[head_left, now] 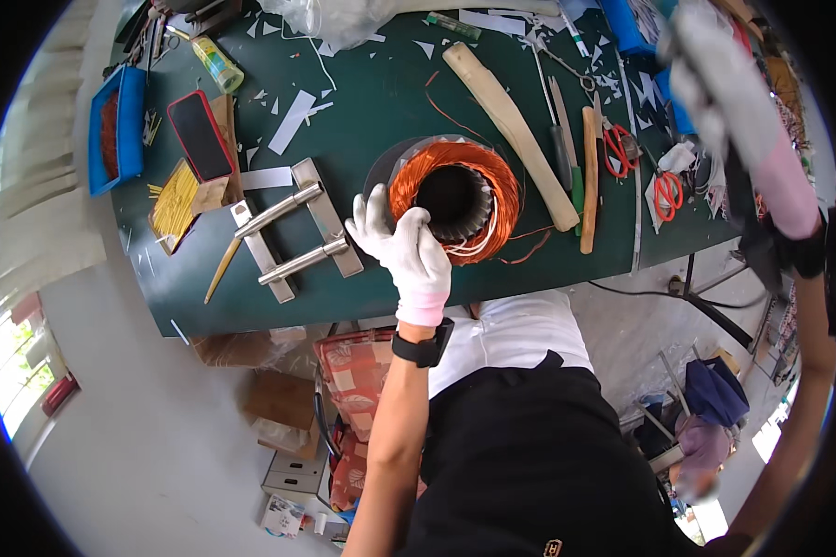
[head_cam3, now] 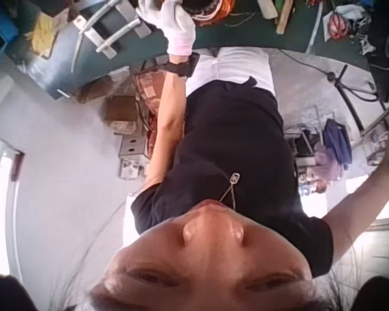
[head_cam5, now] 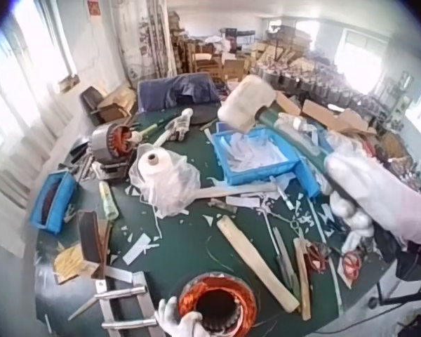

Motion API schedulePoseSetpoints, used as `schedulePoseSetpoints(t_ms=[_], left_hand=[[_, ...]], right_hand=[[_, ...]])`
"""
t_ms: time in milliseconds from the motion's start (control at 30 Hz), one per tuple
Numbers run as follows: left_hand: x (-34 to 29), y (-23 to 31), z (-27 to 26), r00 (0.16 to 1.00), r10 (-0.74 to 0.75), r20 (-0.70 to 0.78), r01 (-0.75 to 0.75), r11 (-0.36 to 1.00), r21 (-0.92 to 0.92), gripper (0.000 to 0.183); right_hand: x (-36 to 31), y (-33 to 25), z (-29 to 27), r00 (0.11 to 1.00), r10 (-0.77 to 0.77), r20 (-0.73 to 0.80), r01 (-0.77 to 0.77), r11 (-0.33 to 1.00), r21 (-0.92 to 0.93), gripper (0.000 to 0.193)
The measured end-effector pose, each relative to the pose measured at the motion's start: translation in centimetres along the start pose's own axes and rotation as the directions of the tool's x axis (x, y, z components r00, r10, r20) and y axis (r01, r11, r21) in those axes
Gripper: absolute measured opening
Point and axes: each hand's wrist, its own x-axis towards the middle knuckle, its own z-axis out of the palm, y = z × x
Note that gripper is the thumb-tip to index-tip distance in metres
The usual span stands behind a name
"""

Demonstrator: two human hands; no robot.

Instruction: The person is assembling and shaping components of electric motor stators on a workbench.

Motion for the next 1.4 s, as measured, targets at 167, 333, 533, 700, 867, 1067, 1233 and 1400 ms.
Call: schedulePoseSetpoints(t_ms=[167,333,533,700,867,1067,1233,1400], left_hand=[[2.4,0.9,2.1,0.993,0.106,0.056,-0.105,0.994,-0.032,0.011],[0.2,1.1,-0.4,0.974,-0.216,0.061,0.221,0.971,-0.091,0.023],[1.7,1.8,1.9,1.000,-0.007,0.029,0.007,1.000,0.012,0.022],[0.9,3.2,1.6,0.998,-0.006,0.067,0.010,0.998,-0.059,0.022],[-0.2,0.5,0.9,0.999,-0.036,-0.008,0.036,0.999,-0.018,0.022],[0.8,2.4,1.6,0.999,0.000,0.036,0.003,0.997,-0.082,0.023],[-0.3,1.0,1.7,0.999,-0.014,-0.043,0.010,0.995,-0.102,0.017],[2.2,0.5,0.4,0.993,0.106,0.052,-0.110,0.992,0.065,0.019]], right_hand=[[-10.5,-1.0,17.6,0.988,-0.144,0.052,0.140,0.714,-0.686,0.016],[-4.6,-7.6,8.4,0.976,0.156,0.150,-0.215,0.796,0.566,0.009],[-10.4,-2.0,17.6,0.990,0.067,0.121,-0.092,0.972,0.214,0.011],[-8.7,-6.2,7.1,0.949,-0.314,0.037,0.290,0.819,-0.495,0.006],[-7.5,-4.9,14.7,0.938,-0.086,-0.335,-0.237,0.546,-0.804,0.021],[-10.1,-4.7,11.9,0.889,-0.439,0.132,0.435,0.717,-0.545,0.022],[-7.9,-4.7,10.7,0.816,-0.282,-0.505,0.200,0.957,-0.211,0.012],[-9.4,-8.1,14.7,0.912,0.287,0.292,-0.165,0.910,-0.380,0.022]])
